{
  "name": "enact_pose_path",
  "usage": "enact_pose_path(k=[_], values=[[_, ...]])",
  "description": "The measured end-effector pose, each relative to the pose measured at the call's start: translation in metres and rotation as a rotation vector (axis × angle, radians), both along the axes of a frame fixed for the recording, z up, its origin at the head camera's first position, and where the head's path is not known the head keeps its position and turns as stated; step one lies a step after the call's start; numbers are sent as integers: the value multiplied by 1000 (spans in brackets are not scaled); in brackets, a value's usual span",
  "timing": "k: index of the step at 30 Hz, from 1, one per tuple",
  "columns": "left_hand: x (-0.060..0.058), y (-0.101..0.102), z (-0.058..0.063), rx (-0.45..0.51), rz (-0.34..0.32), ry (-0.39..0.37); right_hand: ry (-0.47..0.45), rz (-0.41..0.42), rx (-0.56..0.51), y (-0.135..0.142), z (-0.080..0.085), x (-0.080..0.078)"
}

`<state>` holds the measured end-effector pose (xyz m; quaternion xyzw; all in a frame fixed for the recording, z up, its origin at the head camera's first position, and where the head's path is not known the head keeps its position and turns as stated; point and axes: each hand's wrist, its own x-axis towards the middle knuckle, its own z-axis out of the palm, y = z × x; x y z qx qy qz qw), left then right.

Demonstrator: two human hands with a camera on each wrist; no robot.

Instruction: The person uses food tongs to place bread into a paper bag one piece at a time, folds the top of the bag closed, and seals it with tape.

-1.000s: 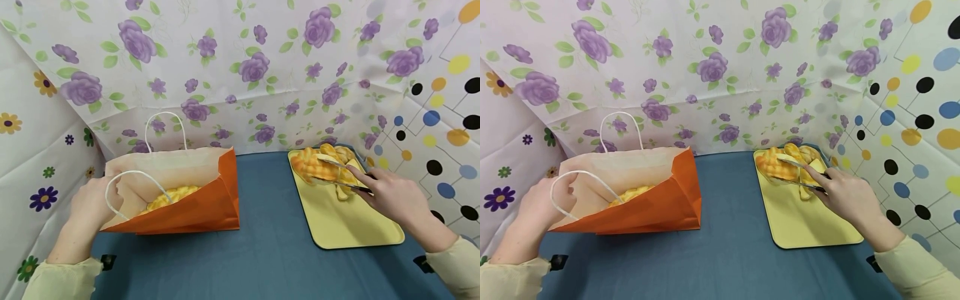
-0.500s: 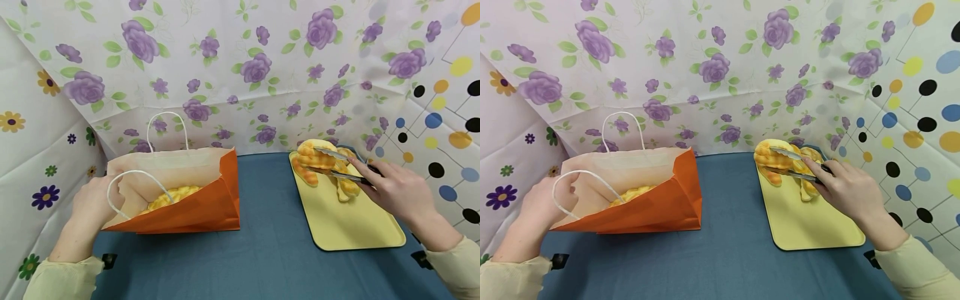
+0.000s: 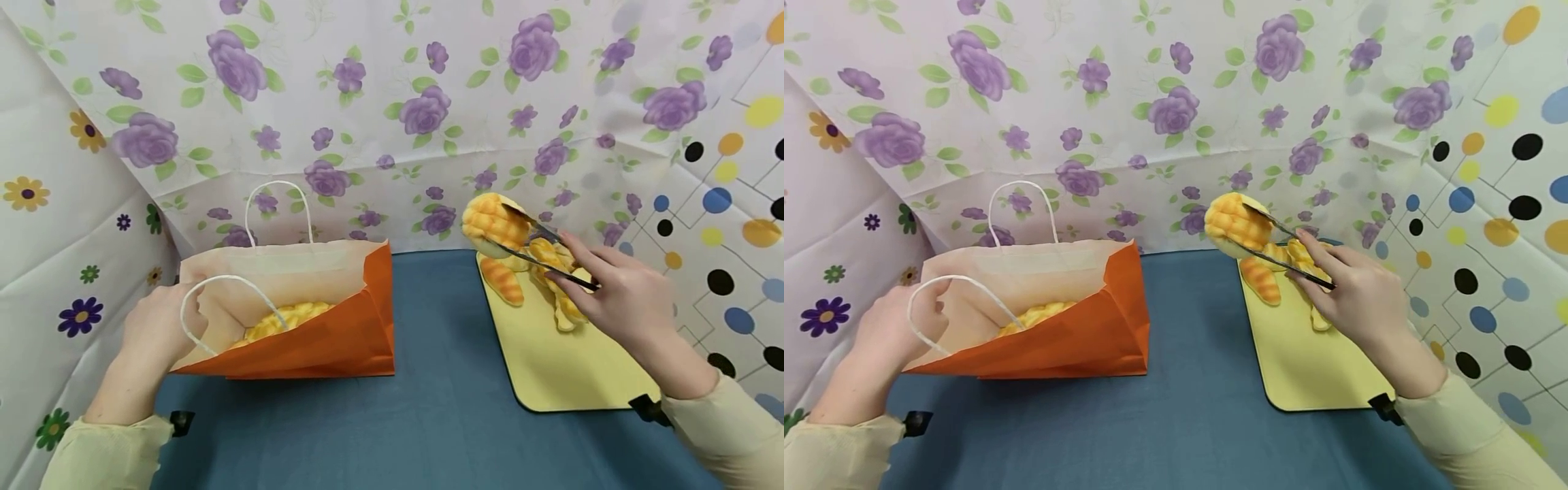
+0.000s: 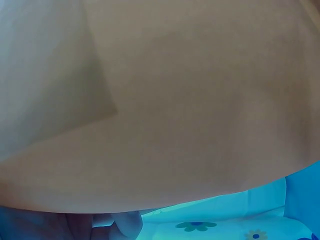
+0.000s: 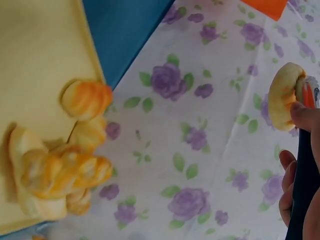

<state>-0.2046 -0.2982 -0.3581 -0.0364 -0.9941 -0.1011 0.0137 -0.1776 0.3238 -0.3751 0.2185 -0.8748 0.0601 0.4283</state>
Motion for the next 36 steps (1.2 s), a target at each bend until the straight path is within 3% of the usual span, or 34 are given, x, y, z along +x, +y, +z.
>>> enact_pose_path(k=[8,12,23,29,36], values=[[-2,0,1,2,-15,12,-48,107,-151,-40,1,-14],[-2,0,2,7,-10,4,-108,172,-174,-62,4,-20],[-2,1,2,12,-12,-3,-161,333,-217,-119,24,-38],[-1,-1,3,13,-7,-13,-222,414,-164,-157,43,-45],[-7,-7,7,-24,-38,-26,-356,452,43,-198,61,-54]])
